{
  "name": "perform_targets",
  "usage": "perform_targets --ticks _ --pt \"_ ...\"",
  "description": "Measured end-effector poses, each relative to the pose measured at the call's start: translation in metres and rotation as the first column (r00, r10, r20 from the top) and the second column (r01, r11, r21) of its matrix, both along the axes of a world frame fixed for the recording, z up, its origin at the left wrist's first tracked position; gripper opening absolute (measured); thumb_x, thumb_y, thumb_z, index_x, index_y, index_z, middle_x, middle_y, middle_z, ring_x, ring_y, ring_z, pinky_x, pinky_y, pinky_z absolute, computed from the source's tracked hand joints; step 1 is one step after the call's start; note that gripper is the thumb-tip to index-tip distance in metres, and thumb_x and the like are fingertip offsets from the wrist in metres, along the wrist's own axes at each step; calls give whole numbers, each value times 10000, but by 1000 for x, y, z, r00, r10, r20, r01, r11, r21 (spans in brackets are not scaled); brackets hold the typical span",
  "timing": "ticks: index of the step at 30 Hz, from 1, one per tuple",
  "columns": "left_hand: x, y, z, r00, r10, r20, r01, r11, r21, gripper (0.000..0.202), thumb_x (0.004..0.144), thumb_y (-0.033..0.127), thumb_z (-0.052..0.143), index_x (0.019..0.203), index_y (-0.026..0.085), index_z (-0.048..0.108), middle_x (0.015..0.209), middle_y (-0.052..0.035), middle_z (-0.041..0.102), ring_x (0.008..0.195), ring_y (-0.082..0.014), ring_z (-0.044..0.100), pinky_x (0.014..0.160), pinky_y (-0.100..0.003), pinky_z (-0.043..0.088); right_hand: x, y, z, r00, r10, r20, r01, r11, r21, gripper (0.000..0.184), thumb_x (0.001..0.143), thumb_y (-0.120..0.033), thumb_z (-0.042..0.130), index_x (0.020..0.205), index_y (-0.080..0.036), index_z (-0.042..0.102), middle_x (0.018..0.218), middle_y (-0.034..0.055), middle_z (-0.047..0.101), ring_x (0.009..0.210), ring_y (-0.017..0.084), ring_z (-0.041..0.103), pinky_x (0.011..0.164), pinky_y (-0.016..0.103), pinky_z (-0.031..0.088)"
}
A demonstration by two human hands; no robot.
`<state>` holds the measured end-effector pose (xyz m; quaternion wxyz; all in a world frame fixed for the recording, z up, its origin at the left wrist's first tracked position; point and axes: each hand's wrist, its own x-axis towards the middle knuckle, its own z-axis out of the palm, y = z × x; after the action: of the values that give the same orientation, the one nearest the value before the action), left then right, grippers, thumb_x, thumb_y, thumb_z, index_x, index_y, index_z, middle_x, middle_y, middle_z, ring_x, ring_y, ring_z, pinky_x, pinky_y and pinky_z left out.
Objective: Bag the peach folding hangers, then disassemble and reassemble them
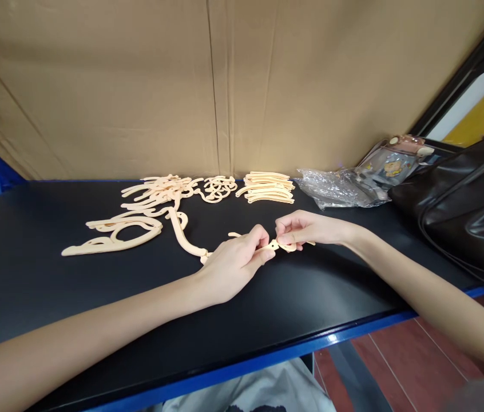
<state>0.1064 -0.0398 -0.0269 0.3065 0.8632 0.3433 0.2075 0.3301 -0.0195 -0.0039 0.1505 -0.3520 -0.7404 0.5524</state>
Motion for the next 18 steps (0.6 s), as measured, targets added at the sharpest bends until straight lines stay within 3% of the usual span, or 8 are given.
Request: perform_targets --ticks 5,10,18 --pt "0 0 -1 1000 15 -22 -16 1000 -11 181 947 373 402 822 245 377 668 65 486 609 -149 468 586 -274 330 -1 -2 0 1000 1 -11 0 998 62 288 849 -410 635 741 -162 536 668 -39 529 602 79 457 547 219 369" --pt "0 0 -1 997 26 -71 -26 1000 -8 181 947 374 406 823 246 373 693 63 503 618 -152 483 573 -269 313 -4 -9 5 995 -57 80 39 977 209 238 859 -353 611 745 -158 534 668 -38 515 610 84 430 550 221 325" --pt "3 3 -1 996 66 -65 -65 998 25 154 933 395 450 874 256 418 661 76 527 634 -154 537 591 -266 340 -7 -20 10 951 -126 282 -34 865 501 161 913 -279 507 821 -170 581 652 -35 543 574 94 427 540 225 312"
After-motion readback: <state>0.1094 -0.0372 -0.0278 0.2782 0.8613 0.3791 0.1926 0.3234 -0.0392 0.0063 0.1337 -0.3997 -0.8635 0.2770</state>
